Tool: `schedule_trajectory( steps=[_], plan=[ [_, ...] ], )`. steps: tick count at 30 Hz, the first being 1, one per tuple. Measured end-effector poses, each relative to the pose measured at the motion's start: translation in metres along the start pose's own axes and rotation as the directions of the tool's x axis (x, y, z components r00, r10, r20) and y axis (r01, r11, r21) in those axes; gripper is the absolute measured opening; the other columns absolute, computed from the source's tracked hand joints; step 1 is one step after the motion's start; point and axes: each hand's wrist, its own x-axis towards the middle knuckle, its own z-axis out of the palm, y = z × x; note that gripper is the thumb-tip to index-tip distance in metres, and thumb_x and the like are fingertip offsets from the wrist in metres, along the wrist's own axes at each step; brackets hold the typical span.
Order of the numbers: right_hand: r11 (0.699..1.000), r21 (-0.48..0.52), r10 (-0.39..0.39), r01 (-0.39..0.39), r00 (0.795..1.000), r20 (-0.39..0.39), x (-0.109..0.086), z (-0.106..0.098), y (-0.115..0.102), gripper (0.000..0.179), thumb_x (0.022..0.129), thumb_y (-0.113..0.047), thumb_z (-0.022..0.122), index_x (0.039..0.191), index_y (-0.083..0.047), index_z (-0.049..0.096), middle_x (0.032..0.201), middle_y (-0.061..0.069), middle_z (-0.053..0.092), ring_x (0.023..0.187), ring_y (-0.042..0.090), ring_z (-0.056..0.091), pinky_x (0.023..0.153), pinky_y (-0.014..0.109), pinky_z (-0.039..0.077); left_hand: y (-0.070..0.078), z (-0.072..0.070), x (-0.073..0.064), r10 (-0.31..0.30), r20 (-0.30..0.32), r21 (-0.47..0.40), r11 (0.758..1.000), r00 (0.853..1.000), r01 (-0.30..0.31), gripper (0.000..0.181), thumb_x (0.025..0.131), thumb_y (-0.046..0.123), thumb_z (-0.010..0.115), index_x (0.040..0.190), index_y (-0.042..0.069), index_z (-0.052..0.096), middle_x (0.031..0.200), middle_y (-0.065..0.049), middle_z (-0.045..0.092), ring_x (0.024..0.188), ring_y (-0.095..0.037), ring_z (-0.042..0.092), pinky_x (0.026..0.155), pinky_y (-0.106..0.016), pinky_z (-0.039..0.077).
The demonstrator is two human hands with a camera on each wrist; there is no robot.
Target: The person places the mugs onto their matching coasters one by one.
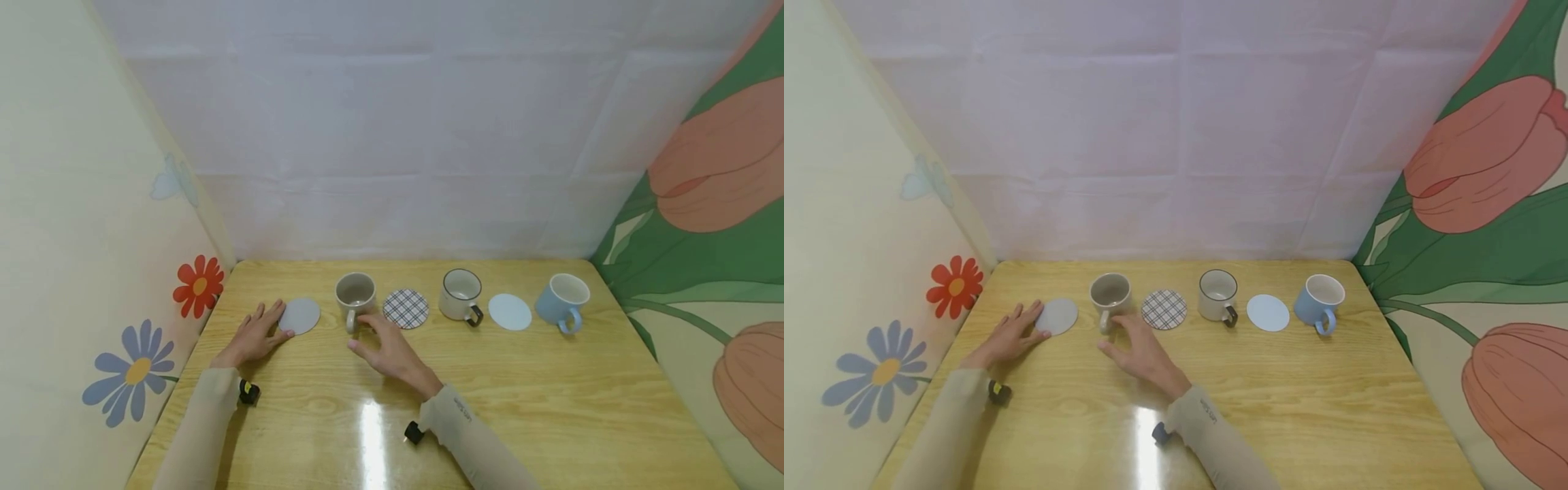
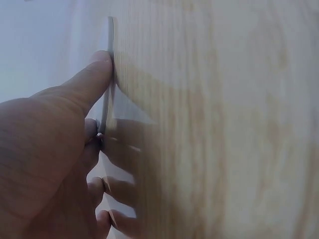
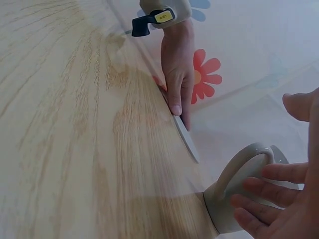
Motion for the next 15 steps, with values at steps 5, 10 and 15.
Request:
schedule_trajectory(
  steps=[5, 10, 15],
  plan=[
    [1.0, 0.015, 0.019, -0.02, 1.0, 0.009, -0.0001, 0.0011, -0.0021, 0.064, 0.104, -0.042, 0.068, 0.151, 0.0, 0.054, 0.153, 0.02, 0.057, 0.141, 0.041, 0.056, 0.116, 0.055, 0.05, -0.0022, 0.0017, 0.0013, 0.001, -0.003, -0.004, 1.0, 1.0, -0.001, 0.085, 0.106, 0.044, 0.065, 0.166, -0.002, 0.028, 0.175, -0.025, 0.021, 0.159, -0.059, 0.006, 0.125, -0.078, 0.004],
    [1.0, -0.001, 0.022, -0.022, 1.0, 0.014, 0.0016, 0.0044, -0.0006, 0.063, 0.103, -0.042, 0.068, 0.151, -0.004, 0.055, 0.156, 0.019, 0.055, 0.146, 0.036, 0.052, 0.121, 0.054, 0.045, -0.0024, 0.0022, 0.0004, 0.001, -0.008, -0.013, 1.0, 1.0, -0.001, 0.084, 0.106, 0.044, 0.066, 0.166, -0.002, 0.029, 0.175, -0.025, 0.021, 0.159, -0.059, 0.006, 0.126, -0.078, 0.003],
    [1.0, -0.021, 0.015, -0.014, 1.0, 0.018, 0.0037, 0.0077, 0.0008, 0.064, 0.103, -0.042, 0.068, 0.151, -0.003, 0.055, 0.16, 0.019, 0.053, 0.149, 0.033, 0.049, 0.125, 0.052, 0.042, -0.0032, 0.002, 0.0003, 0.004, -0.009, -0.011, 1.0, 1.0, -0.004, 0.084, 0.106, 0.043, 0.066, 0.166, -0.002, 0.029, 0.175, -0.026, 0.021, 0.159, -0.06, 0.006, 0.126, -0.078, 0.003]
  ],
)
